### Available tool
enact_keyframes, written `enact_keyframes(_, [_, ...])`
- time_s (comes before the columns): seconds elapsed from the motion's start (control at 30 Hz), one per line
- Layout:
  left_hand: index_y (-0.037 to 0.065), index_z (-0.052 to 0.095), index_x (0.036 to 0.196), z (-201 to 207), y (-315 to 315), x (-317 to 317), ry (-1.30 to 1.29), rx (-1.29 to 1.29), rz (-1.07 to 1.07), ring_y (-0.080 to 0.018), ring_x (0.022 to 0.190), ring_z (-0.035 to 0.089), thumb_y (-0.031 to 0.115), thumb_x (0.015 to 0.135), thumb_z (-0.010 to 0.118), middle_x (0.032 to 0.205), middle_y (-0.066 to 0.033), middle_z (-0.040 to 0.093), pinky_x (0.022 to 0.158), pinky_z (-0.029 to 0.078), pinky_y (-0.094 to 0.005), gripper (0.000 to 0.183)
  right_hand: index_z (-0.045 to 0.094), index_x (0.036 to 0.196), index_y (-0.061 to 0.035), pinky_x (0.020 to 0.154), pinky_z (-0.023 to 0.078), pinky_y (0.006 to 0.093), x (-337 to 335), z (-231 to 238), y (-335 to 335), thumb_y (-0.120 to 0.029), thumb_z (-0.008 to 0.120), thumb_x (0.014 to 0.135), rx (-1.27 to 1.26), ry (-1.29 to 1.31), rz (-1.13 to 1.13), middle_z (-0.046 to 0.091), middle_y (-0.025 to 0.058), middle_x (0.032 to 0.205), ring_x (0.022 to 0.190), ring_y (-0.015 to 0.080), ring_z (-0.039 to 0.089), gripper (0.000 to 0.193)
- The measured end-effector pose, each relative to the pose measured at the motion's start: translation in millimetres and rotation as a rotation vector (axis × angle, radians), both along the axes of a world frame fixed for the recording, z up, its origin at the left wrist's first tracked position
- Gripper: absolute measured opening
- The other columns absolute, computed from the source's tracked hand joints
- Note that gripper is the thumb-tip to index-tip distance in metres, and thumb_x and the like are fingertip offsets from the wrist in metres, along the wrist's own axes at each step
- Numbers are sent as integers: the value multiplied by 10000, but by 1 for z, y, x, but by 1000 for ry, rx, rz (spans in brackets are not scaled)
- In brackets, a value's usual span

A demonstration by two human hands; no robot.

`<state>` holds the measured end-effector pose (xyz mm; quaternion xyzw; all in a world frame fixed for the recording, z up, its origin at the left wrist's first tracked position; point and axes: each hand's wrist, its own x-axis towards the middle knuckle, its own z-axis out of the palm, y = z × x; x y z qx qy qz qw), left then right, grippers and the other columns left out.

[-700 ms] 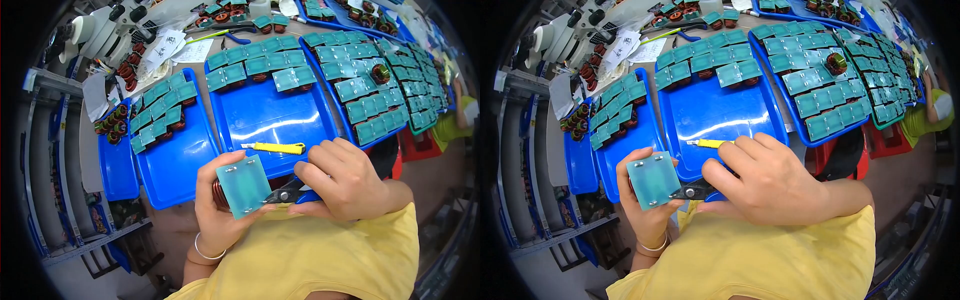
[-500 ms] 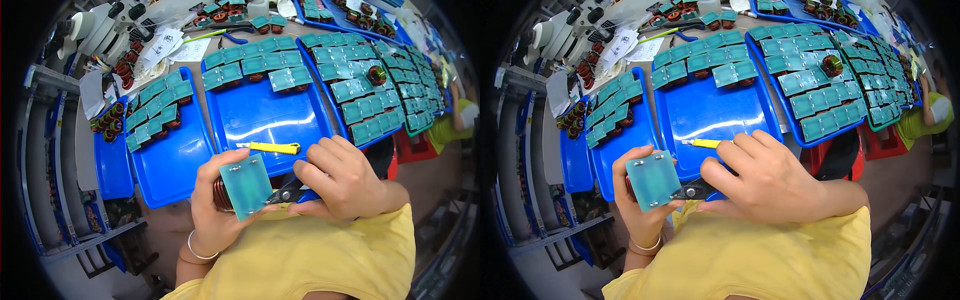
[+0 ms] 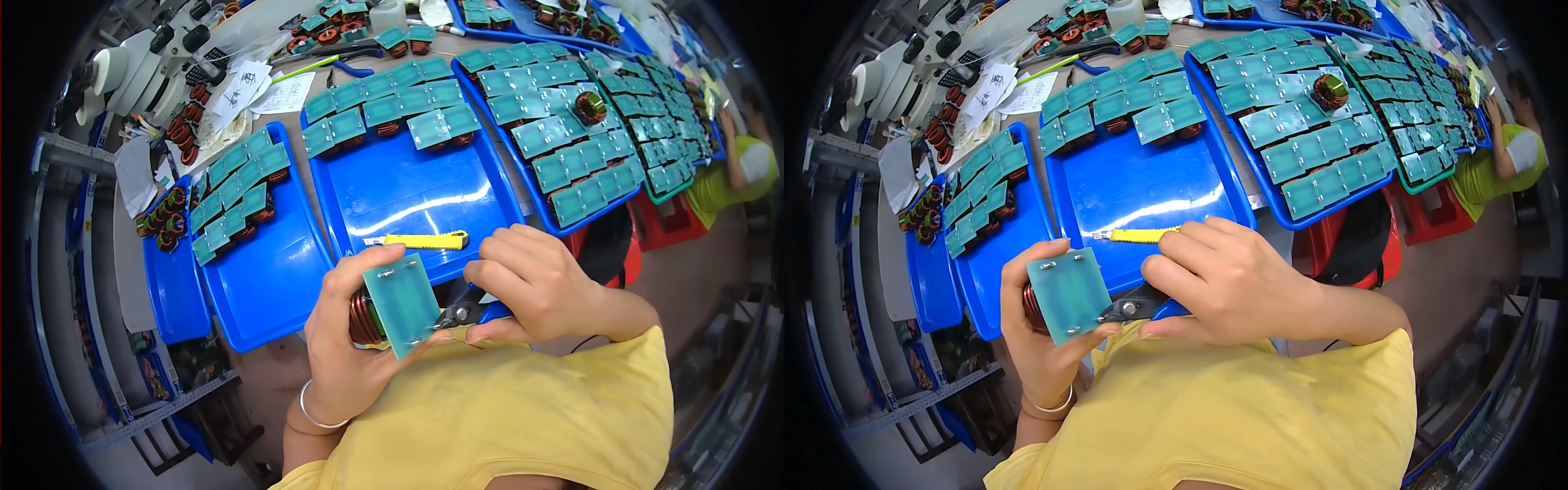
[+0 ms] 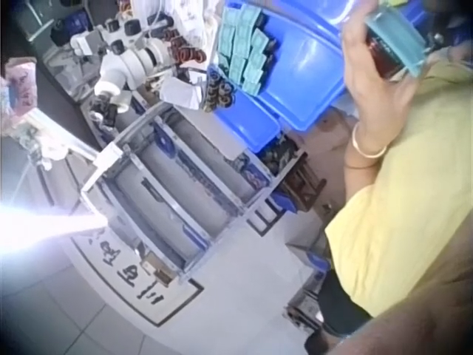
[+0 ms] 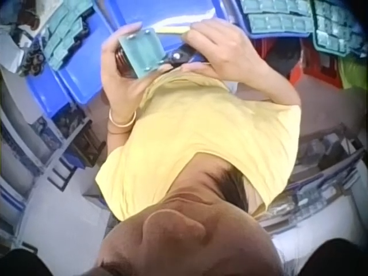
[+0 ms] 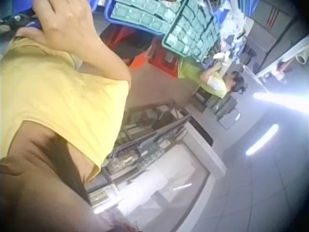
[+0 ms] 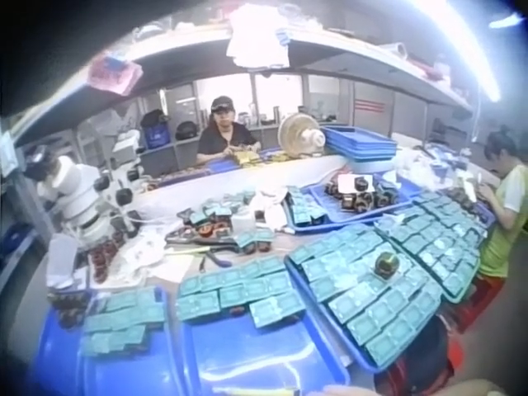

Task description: Trimming wire leads on electronic components using pliers at a workbench.

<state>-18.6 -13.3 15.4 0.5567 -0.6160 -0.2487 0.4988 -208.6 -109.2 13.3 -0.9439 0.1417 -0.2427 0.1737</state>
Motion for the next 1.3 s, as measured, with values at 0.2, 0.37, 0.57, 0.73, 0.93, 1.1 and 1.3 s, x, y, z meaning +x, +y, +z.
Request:
enact_keyframes(0.2, [6, 483, 1148, 3, 0, -1, -20, 23, -11, -226, 934, 593, 181, 581, 849, 1079, -131, 559, 790, 490, -303, 697, 512, 845, 9, 534, 355, 339, -2, -5, -1, -486, 598, 775, 4, -39, 36, 450, 108, 719, 606, 256, 456, 508])
enact_keyframes(0.37, [8, 488, 1141, 4, 0, -1, 10, 36, -7, -227, 926, 596, 180, 582, 849, 1076, -130, 558, 784, 493, -302, 688, 512, 846, 9, 536, 356, 345, -2, -5, -1, -486, 598, 774, 45, -42, 50, 450, 111, 721, 612, 261, 457, 507])
enact_keyframes(0.57, [26, 478, 1137, 1, 0, 2, -72, 28, -12, -147, 955, 543, 218, 516, 877, 1124, -71, 510, 800, 471, -255, 763, 510, 828, 6, 531, 353, 343, 0, -5, -1, -493, 599, 768, -11, -36, 29, 445, 107, 705, 604, 256, 458, 510])
enact_keyframes(0.73, [23, 485, 1135, 4, -2, -3, -73, 54, -26, -143, 963, 542, 159, 548, 860, 1132, -70, 508, 806, 471, -253, 710, 504, 814, 3, 512, 366, 343, 1, -22, -3, -493, 607, 759, -15, -121, 41, 446, 108, 687, 582, 259, 469, 510])
enact_keyframes(0.93, [25, 487, 1141, 5, -3, -5, -160, 116, -85, -128, 916, 562, 117, 573, 845, 1118, -68, 519, 763, 496, -245, 677, 504, 787, -13, 500, 406, 329, -3, -43, -4, -472, 633, 747, 0, -192, 51, 485, 101, 679, 578, 252, 513, 478])
enact_keyframes(1.1, [33, 489, 1136, -1, -5, -7, -184, 144, -84, -122, 868, 580, 109, 575, 843, 1063, -60, 549, 730, 509, -242, 667, 508, 777, -26, 516, 442, 324, -4, -56, -3, -453, 652, 744, 29, -196, 45, 525, 103, 693, 609, 247, 559, 451])
enact_keyframes(1.3, [32, 488, 1122, -10, 2, -3, -116, 265, -54, -98, 790, 582, 41, 589, 817, 980, -50, 569, 697, 511, -226, 627, 523, 813, 9, 499, 426, 341, 0, -78, 7, -471, 613, 774, 89, -259, 64, 489, 113, 669, 559, 285, 518, 490])
